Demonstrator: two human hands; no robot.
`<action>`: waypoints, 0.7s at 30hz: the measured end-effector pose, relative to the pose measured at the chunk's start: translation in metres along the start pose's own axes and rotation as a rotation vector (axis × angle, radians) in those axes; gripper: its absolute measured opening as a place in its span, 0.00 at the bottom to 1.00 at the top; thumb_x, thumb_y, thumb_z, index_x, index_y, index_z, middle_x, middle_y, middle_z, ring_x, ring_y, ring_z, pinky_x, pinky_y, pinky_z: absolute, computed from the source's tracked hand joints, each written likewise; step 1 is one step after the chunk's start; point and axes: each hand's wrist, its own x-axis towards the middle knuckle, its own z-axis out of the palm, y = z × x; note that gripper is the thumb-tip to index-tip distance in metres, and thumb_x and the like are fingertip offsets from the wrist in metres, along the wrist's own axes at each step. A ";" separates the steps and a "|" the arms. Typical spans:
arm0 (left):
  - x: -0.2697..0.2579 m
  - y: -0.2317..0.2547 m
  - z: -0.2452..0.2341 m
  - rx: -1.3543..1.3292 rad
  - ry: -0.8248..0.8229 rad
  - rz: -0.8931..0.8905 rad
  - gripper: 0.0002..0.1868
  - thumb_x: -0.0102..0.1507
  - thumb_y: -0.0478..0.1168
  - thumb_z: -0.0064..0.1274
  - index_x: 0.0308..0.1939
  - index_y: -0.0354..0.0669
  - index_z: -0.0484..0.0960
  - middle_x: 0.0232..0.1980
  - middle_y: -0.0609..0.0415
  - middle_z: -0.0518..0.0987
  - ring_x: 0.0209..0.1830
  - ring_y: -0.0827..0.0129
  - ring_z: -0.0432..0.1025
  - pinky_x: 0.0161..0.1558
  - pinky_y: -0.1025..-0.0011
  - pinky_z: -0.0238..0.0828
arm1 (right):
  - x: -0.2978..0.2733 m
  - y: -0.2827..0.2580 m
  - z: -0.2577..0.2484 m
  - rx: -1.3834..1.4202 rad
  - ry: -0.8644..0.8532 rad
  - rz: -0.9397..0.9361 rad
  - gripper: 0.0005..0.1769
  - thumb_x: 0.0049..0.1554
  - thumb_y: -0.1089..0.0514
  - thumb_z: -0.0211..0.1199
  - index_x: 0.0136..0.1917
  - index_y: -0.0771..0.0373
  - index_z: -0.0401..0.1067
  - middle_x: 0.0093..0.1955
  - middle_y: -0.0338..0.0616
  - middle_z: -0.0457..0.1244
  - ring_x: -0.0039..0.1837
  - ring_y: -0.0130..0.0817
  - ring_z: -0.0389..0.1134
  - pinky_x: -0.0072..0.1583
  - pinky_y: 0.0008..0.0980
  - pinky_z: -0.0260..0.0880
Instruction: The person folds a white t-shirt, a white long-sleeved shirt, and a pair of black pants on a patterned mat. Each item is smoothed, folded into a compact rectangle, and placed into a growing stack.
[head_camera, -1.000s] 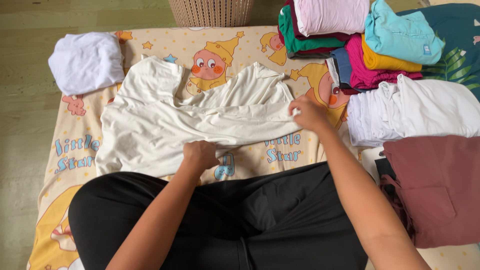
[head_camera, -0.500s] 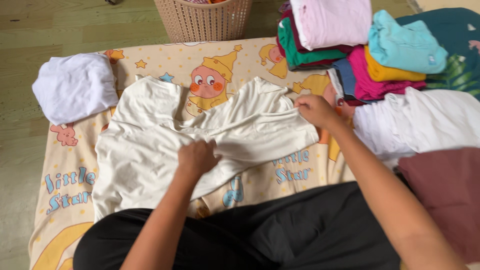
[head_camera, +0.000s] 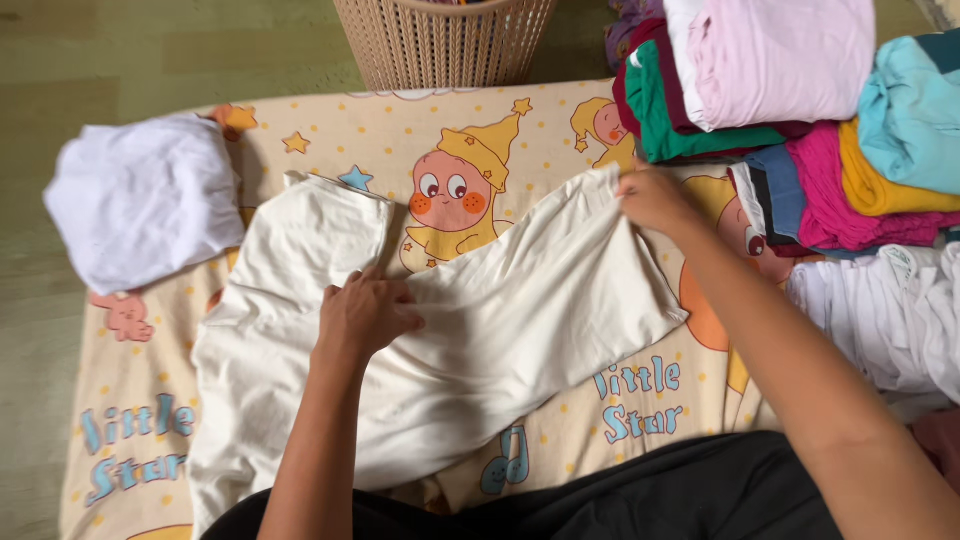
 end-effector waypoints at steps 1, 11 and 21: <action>0.003 0.001 -0.001 0.004 0.009 -0.004 0.23 0.48 0.58 0.68 0.45 0.63 0.88 0.54 0.59 0.78 0.61 0.64 0.69 0.59 0.54 0.64 | -0.001 0.005 -0.007 -0.043 0.085 -0.004 0.10 0.54 0.66 0.58 0.45 0.63 0.80 0.66 0.50 0.66 0.65 0.44 0.66 0.64 0.38 0.64; 0.018 -0.021 -0.016 0.018 0.045 -0.077 0.23 0.60 0.64 0.56 0.27 0.53 0.89 0.35 0.52 0.84 0.49 0.56 0.75 0.52 0.55 0.67 | 0.021 -0.012 0.017 0.670 0.221 -0.001 0.08 0.50 0.70 0.57 0.41 0.68 0.77 0.66 0.41 0.63 0.64 0.32 0.65 0.61 0.29 0.64; 0.024 -0.021 0.001 0.062 0.255 -0.098 0.21 0.57 0.63 0.58 0.30 0.51 0.89 0.34 0.50 0.84 0.46 0.56 0.75 0.50 0.55 0.63 | 0.040 -0.012 0.027 0.453 0.296 0.127 0.13 0.60 0.55 0.63 0.54 0.64 0.75 0.44 0.37 0.69 0.46 0.25 0.68 0.49 0.27 0.67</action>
